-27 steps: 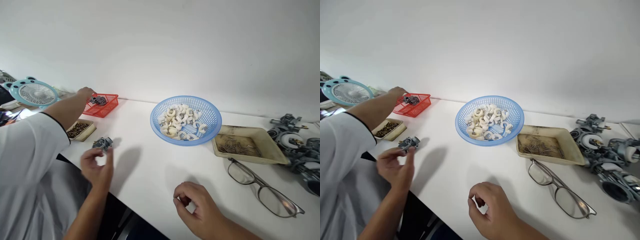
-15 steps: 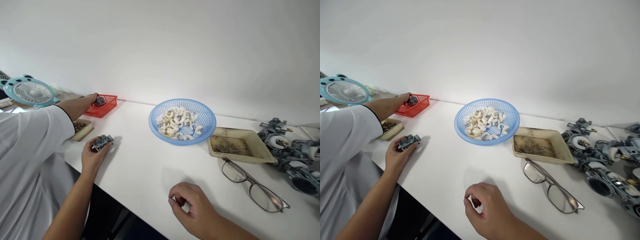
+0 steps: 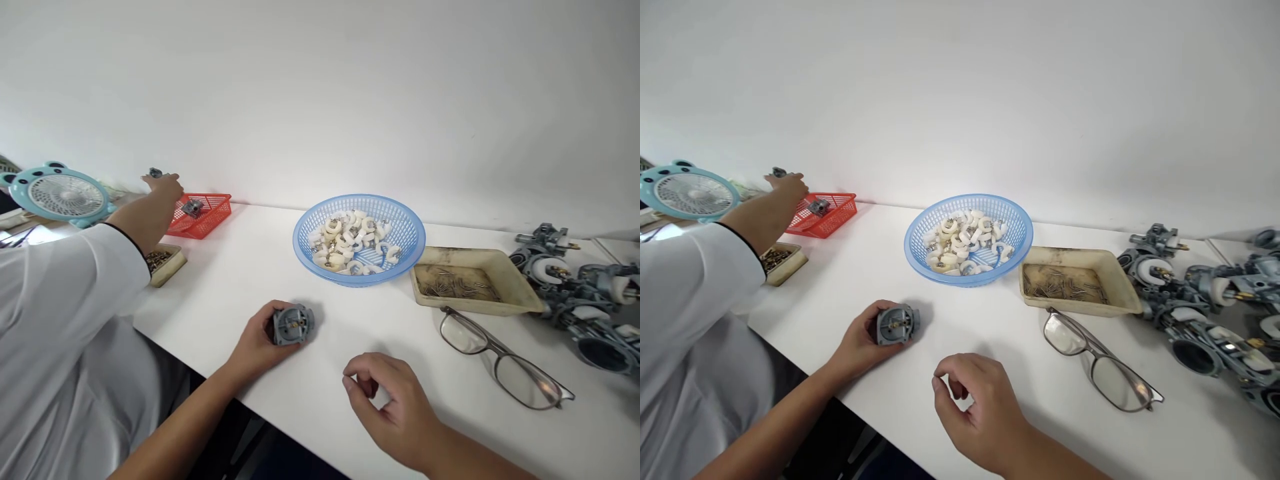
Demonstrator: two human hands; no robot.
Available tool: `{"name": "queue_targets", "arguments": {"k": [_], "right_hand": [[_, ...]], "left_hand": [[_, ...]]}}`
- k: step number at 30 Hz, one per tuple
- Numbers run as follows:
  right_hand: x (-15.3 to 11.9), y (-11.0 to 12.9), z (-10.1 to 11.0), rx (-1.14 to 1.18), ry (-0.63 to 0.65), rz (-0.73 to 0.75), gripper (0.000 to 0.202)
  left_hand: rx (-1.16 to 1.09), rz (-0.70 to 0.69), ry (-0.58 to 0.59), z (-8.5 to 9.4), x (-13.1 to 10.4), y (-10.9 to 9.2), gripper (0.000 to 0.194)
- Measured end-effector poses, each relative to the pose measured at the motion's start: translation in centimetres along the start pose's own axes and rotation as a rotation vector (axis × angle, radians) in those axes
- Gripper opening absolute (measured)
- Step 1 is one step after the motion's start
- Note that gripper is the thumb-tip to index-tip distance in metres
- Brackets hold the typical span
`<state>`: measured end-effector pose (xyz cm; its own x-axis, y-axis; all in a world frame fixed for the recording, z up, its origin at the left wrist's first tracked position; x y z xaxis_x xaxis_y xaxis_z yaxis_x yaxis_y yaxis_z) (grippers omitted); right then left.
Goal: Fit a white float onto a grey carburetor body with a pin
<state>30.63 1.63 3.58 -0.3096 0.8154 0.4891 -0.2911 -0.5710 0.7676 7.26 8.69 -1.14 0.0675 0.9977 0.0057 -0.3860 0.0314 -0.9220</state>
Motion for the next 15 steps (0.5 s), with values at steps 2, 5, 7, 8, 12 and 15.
{"name": "queue_targets", "arguments": {"k": [2,5,7,8,12,15], "right_hand": [[-0.1,0.2,0.8,0.003,-0.066,0.025,0.009],[-0.2,0.6,1.8,0.018,-0.148,0.055,0.01],[-0.3,0.9,2.2,0.033,-0.176,0.072,0.012],[-0.3,1.1,2.4,0.041,-0.185,0.078,0.013],[-0.1,1.4,2.9,0.067,-0.21,0.081,0.015],[0.1,1.4,3.7,0.058,-0.255,0.066,0.014]], "left_hand": [[-0.033,-0.041,0.111,-2.7,-0.4,-1.2,0.059],[-0.078,-0.108,0.248,-5.9,-0.6,-2.8,0.058],[-0.1,-0.148,0.319,-7.8,-0.5,-3.6,0.058],[-0.112,-0.166,0.35,-8.6,-0.5,-4.0,0.059],[-0.191,-0.205,0.453,-12.0,-0.1,-5.3,0.062],[-0.309,-0.206,0.535,-14.5,0.2,-6.2,0.064]]}}
Point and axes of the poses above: each hand's wrist, its own x-axis towards the middle knuckle, its own z-axis out of the back of the hand, y = z × x, the point moved 10 cm from there along x, towards the middle knuckle
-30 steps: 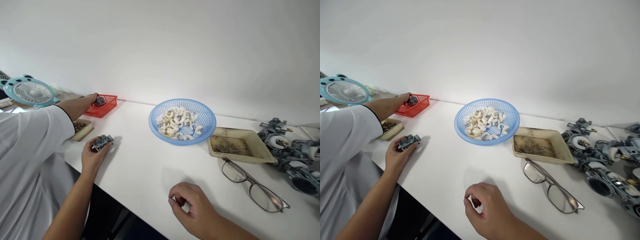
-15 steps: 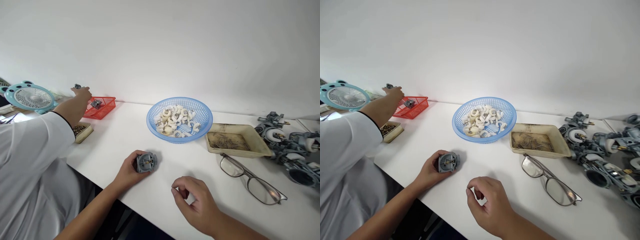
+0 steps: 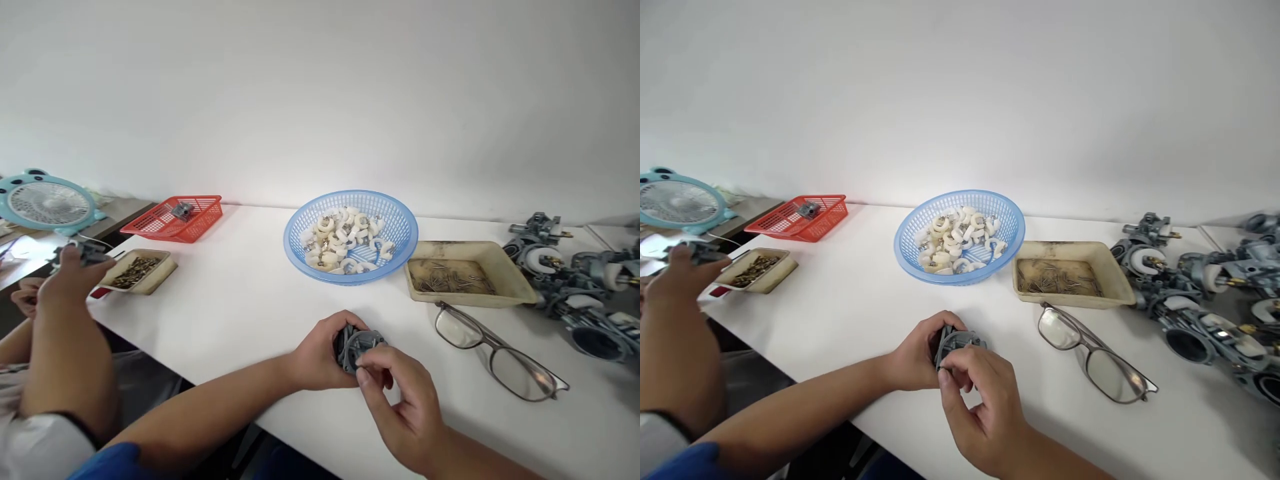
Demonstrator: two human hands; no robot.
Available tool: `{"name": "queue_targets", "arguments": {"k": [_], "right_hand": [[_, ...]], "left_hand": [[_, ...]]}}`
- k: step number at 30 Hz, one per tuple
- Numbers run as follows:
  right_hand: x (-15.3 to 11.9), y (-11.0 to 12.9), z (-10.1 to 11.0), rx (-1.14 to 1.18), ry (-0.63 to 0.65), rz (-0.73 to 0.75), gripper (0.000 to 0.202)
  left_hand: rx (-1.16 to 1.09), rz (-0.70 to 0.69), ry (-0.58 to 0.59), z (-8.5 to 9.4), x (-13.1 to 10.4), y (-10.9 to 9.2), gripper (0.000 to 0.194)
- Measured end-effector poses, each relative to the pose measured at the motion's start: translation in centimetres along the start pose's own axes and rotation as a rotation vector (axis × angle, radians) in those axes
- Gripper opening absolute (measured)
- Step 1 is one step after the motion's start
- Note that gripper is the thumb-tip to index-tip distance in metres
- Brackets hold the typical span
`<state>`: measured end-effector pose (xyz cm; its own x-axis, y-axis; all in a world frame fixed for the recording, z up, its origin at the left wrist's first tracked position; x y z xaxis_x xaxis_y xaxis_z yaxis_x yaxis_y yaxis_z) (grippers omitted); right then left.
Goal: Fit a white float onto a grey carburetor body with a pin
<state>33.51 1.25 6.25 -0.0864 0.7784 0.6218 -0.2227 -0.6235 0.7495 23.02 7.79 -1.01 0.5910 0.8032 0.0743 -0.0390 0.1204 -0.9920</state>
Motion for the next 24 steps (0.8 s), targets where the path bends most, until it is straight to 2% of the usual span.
{"name": "queue_targets", "arguments": {"k": [3,5,9,12,14,24], "right_hand": [[0.5,0.1,0.8,-0.044,-0.056,0.011,0.013],[0.8,0.2,1.1,-0.077,-0.082,0.034,0.012],[0.9,0.4,0.9,-0.136,-0.089,0.084,0.013],[0.7,0.8,0.2,-0.118,-0.058,0.124,0.013],[0.5,1.1,-0.2,-0.085,-0.044,0.139,0.015],[-0.1,2.3,-1.2,-0.138,0.02,0.259,0.018]], "left_hand": [[-0.137,-0.028,0.056,-1.6,1.7,-0.2,0.07],[-0.199,-0.048,0.049,-1.9,2.7,-0.3,0.075],[-0.26,-0.069,-0.055,-0.7,3.9,-0.1,0.079],[-0.278,-0.065,-0.138,0.5,3.9,0.1,0.076],[-0.288,-0.053,-0.15,0.9,3.8,0.1,0.076],[-0.361,0.069,0.005,-0.1,3.8,0.0,0.069]]}}
Point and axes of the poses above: each hand's wrist, its own x-axis towards the middle knuckle, its own z-axis out of the back of the hand, y = z × x, the point moved 10 cm from there along x, towards the middle knuckle
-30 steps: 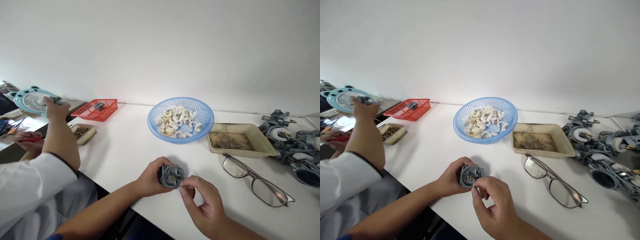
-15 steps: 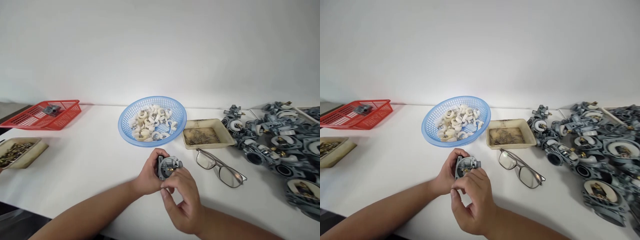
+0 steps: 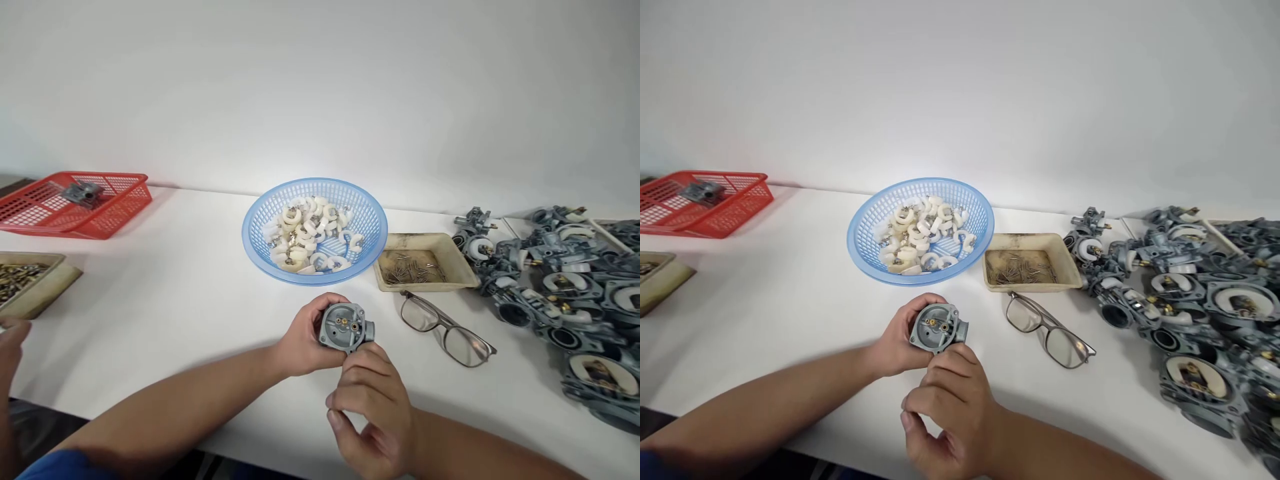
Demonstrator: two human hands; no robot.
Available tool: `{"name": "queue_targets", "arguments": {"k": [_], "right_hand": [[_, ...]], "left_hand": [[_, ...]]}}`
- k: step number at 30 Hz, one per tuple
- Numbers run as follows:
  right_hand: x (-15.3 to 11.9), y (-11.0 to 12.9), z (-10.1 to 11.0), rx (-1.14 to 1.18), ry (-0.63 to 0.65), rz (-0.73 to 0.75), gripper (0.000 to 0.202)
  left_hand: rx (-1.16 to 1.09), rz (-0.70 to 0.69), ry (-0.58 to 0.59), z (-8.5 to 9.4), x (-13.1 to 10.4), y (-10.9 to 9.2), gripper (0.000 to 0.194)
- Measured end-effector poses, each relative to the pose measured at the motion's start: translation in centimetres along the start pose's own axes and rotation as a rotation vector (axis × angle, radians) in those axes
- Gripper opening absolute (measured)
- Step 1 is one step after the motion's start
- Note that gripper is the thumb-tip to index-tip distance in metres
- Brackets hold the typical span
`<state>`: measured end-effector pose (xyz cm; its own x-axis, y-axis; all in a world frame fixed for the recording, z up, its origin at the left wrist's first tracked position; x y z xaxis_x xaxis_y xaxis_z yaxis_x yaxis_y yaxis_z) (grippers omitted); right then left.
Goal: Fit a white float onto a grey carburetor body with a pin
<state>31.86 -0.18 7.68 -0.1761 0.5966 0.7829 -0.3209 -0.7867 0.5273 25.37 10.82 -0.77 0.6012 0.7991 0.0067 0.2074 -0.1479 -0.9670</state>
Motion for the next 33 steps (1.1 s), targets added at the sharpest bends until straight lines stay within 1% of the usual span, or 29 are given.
{"name": "queue_targets", "arguments": {"k": [4,6,8,9,11,12,13,14,15,16,17,18,19,20,21,22,24,27,30,33], "right_hand": [[0.1,0.7,0.0,-0.058,0.003,0.044,0.019],[0.6,1.2,0.8,-0.038,-0.01,0.04,0.023],[1.8,1.3,2.2,-0.003,-0.021,-0.016,0.027],[2.7,1.2,3.2,0.0,-0.031,-0.06,0.029],[5.2,0.8,5.5,-0.049,-0.094,-0.128,0.034],[6.8,0.8,6.7,-0.045,-0.144,-0.121,0.038],[8.6,0.7,7.6,-0.037,-0.191,-0.089,0.037],[10.5,0.5,7.9,-0.041,-0.193,-0.058,0.034],[12.6,-0.6,7.4,-0.051,-0.148,-0.085,0.032],[14.4,-2.6,6.2,-0.075,-0.044,-0.192,0.029],[15.8,-4.7,4.2,-0.079,0.119,-0.3,0.026],[16.6,-6.6,1.6,-0.055,0.332,-0.396,0.027],[16.4,-8.2,-1.4,-0.027,0.593,-0.475,0.035],[16.4,-9.4,-3.4,-0.022,0.744,-0.508,0.039],[16.5,-10.6,-4.7,-0.038,0.828,-0.525,0.04],[16.4,-11.8,-5.9,-0.078,0.892,-0.543,0.041],[16.0,-14.3,-7.5,-0.197,0.981,-0.575,0.04],[14.8,-16.7,-9.0,-0.359,1.072,-0.603,0.04],[14.0,-17.3,-9.5,-0.427,1.118,-0.604,0.037],[13.7,-17.2,-9.2,-0.442,1.1,-0.594,0.036]], "left_hand": [[-0.037,0.012,0.018,-0.4,-0.2,0.1,0.064],[-0.065,0.025,0.037,-0.8,-0.5,0.4,0.062],[-0.103,0.05,0.086,-1.6,-0.8,0.8,0.061],[-0.123,0.066,0.122,-2.2,-1.1,1.0,0.061],[-0.158,0.099,0.208,-3.5,-1.6,1.3,0.062],[-0.169,0.113,0.248,-4.0,-1.9,1.5,0.064],[-0.175,0.123,0.282,-4.5,-2.2,1.6,0.067],[-0.176,0.131,0.305,-4.8,-2.4,1.8,0.07],[-0.173,0.134,0.318,-4.9,-2.5,1.9,0.073],[-0.169,0.133,0.317,-4.9,-2.6,2.0,0.076],[-0.163,0.129,0.31,-4.8,-2.6,2.1,0.077],[-0.155,0.122,0.3,-4.7,-2.5,2.1,0.076],[-0.147,0.113,0.289,-4.5,-2.4,2.1,0.075],[-0.138,0.104,0.279,-4.4,-2.4,2.1,0.074],[-0.129,0.095,0.27,-4.2,-2.3,2.0,0.073],[-0.119,0.088,0.263,-4.1,-2.3,2.0,0.072],[-0.097,0.083,0.253,-4.0,-2.2,2.0,0.07],[-0.063,0.092,0.253,-3.9,-2.2,2.1,0.073],[-0.041,0.108,0.257,-3.8,-2.2,2.2,0.077],[-0.025,0.114,0.254,-3.7,-2.2,2.1,0.077]]}}
Point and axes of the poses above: each hand's wrist, its own x-axis towards the middle knuckle, its own z-axis out of the back of the hand, y = z × x, the point moved 10 cm from there along x, towards the middle knuckle
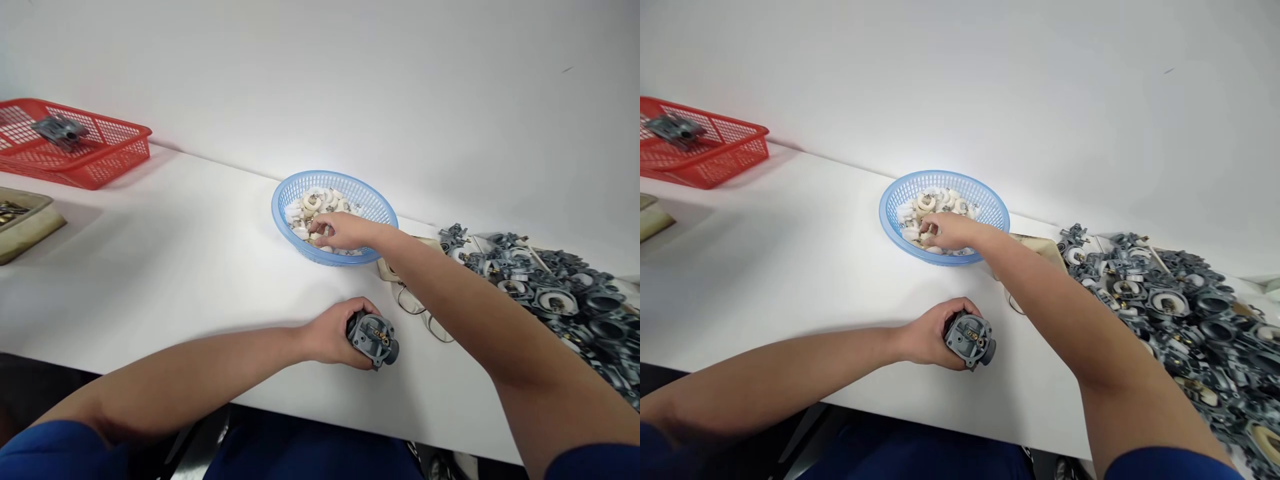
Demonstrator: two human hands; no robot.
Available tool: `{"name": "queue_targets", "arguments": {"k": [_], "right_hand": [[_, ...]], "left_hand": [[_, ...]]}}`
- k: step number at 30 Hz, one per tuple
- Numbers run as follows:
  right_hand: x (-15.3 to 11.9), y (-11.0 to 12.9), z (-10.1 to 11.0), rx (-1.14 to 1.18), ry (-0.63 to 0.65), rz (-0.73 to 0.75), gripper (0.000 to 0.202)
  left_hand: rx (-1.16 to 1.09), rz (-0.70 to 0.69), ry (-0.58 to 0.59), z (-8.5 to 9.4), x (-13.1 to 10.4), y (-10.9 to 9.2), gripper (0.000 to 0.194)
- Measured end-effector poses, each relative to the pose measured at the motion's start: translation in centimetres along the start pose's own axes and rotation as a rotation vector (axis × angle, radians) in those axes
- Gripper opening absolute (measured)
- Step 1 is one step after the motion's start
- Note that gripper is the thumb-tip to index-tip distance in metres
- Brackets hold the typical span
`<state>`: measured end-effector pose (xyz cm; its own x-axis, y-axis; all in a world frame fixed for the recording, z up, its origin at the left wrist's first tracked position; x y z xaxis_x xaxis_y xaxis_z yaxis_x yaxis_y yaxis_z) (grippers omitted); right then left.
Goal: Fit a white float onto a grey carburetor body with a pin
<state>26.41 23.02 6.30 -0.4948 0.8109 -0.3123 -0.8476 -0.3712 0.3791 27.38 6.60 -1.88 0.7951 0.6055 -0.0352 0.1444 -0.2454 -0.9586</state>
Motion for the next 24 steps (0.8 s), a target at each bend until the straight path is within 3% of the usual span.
{"name": "queue_targets", "arguments": {"k": [6,11,16,20,24], "right_hand": [[-1.5,-1.4,1.2,0.027,-0.125,0.007,0.032],[-5.9,-2.5,3.4,0.158,-0.295,0.029,0.034],[-9.5,-3.6,3.7,0.192,-0.434,0.04,0.031],[-9.7,-4.8,3.9,0.223,-0.504,-0.014,0.034],[-9.1,-5.5,4.4,0.289,-0.496,-0.051,0.039]], "left_hand": [[-0.005,-0.016,0.003,-0.1,-0.1,-0.4,0.074],[-0.02,-0.031,0.008,-0.1,-0.1,-0.4,0.076],[-0.043,-0.033,0.022,-0.5,0.0,-0.7,0.074],[-0.051,-0.023,0.031,-0.6,0.0,-0.6,0.072],[-0.055,-0.025,0.023,-0.5,0.0,-0.4,0.07]]}}
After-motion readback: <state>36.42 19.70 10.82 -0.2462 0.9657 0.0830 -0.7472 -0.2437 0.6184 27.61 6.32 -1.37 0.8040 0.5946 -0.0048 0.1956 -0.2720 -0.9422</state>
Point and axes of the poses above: each hand's wrist, its own x-axis towards the middle knuckle, its own z-axis out of the back of the hand, y = z × x, the point moved 10 cm from there along x, towards the middle knuckle
